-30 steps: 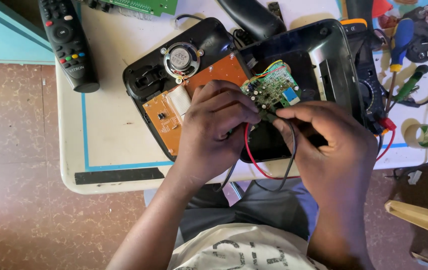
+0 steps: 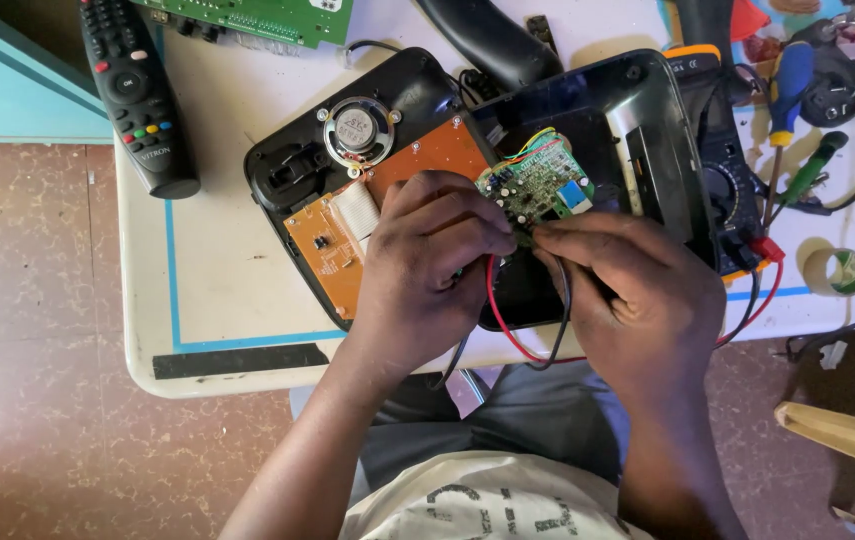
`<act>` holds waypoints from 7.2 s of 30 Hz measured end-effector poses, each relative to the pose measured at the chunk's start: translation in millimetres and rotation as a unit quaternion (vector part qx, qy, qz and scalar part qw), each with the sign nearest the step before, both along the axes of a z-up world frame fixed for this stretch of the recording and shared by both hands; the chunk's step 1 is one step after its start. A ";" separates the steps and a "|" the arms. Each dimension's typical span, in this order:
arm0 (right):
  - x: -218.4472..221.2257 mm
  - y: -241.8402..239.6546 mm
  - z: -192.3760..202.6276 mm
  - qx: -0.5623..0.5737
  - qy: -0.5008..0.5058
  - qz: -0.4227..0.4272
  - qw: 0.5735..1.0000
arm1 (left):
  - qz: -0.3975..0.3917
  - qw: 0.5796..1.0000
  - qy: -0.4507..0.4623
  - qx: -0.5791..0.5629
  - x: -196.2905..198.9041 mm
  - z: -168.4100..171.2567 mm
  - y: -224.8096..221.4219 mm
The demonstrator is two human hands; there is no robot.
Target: Repairing an electronic device by probing components with a multimeter and soldering wires to a circuit board.
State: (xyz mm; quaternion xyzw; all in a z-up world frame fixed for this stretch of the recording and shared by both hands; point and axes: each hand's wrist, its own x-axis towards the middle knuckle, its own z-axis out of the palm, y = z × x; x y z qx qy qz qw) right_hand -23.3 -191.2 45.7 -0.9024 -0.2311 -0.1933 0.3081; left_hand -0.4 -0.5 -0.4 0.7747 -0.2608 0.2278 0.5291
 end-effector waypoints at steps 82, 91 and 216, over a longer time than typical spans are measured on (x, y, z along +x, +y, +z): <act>-22.5 -24.1 -15.1 -0.082 -0.011 0.007 0.997 | -0.014 0.999 0.037 0.025 -3.8 19.7 -1.5; -21.8 -25.7 -16.9 -0.074 -0.036 0.013 0.997 | -0.002 0.992 0.129 0.007 -4.3 27.1 -1.5; -27.5 5.4 -11.5 0.075 0.014 -0.028 0.997 | -0.034 0.999 -0.007 -0.006 -9.6 14.6 19.4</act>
